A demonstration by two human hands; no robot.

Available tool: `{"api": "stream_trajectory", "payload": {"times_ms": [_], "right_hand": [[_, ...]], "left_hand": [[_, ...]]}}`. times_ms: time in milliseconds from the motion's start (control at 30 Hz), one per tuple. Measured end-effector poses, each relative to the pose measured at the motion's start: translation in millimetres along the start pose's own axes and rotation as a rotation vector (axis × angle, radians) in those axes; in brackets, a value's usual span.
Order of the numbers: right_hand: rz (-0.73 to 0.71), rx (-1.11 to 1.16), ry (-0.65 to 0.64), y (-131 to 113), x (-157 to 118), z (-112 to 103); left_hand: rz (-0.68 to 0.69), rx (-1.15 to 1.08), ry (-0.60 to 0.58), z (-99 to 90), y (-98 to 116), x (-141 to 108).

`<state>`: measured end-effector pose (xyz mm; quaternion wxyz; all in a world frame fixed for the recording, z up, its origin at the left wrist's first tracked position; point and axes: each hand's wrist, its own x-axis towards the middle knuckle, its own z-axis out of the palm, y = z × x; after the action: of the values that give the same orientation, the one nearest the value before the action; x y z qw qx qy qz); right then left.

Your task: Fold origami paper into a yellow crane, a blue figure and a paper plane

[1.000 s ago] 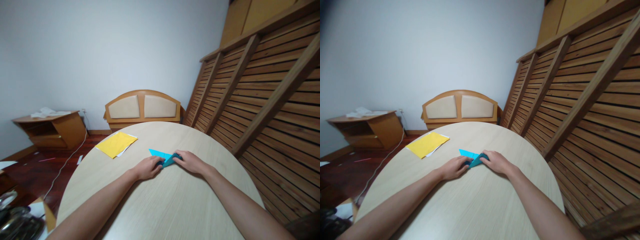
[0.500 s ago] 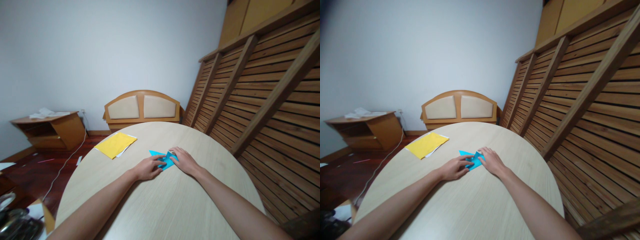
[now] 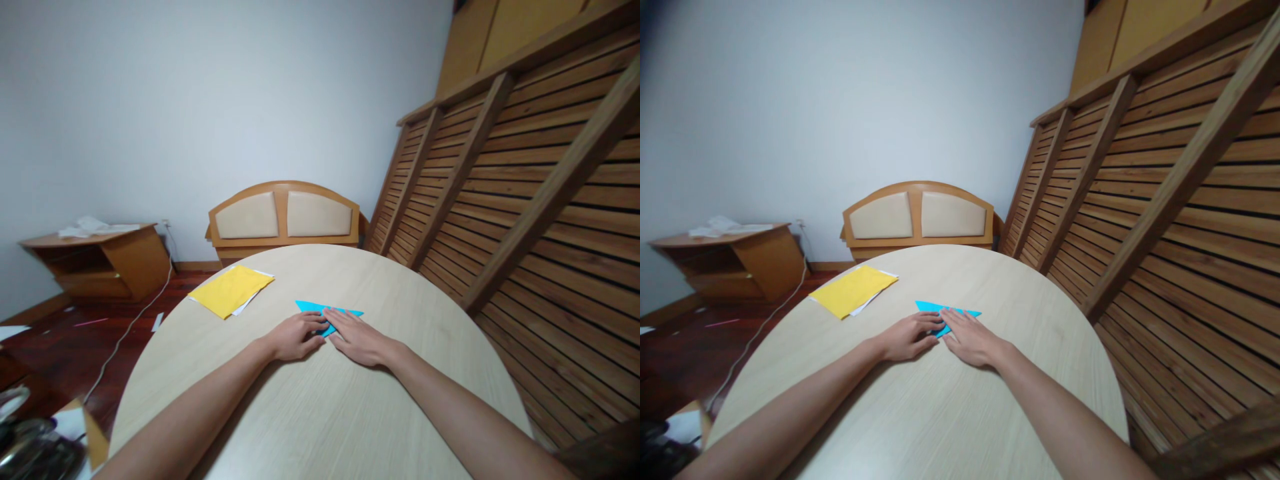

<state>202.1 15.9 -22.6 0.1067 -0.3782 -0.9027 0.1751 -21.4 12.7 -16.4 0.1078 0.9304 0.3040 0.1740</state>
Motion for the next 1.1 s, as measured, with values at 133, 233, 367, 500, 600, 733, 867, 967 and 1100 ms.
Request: {"api": "stream_trajectory", "payload": {"times_ms": [133, 233, 367, 500, 600, 733, 867, 967, 1100], "right_hand": [[-0.001, -0.01, 0.009, 6, 0, -2], [0.014, -0.011, 0.021, 9, 0, -3], [0.015, -0.017, 0.031, 10, -1, -4], [-0.011, -0.059, 0.072, 10, -2, -9], [-0.059, -0.104, 0.129, 9, -3, -15], [-0.154, -0.131, 0.164, 4, -5, -25], [-0.233, -0.122, 0.16, -4, -7, -30], [-0.296, -0.092, 0.123, -9, -7, -30], [-0.292, -0.049, 0.161, -8, -5, -26]], "left_hand": [[0.015, 0.001, -0.032, -2.8, 0, -1], [0.05, 0.002, -0.037, -5.0, -1, -2], [0.062, 0.026, -0.046, -8.6, -2, -4], [0.051, 0.089, -0.041, -13.2, 0, -5], [-0.025, 0.168, -0.01, -14.8, 2, -5], [-0.139, 0.267, 0.047, -13.1, 1, -4], [-0.223, 0.308, 0.076, -10.7, -1, -4], [-0.242, 0.308, 0.077, -9.7, 1, -4], [-0.24, 0.306, 0.057, -9.2, 4, -6]]}}
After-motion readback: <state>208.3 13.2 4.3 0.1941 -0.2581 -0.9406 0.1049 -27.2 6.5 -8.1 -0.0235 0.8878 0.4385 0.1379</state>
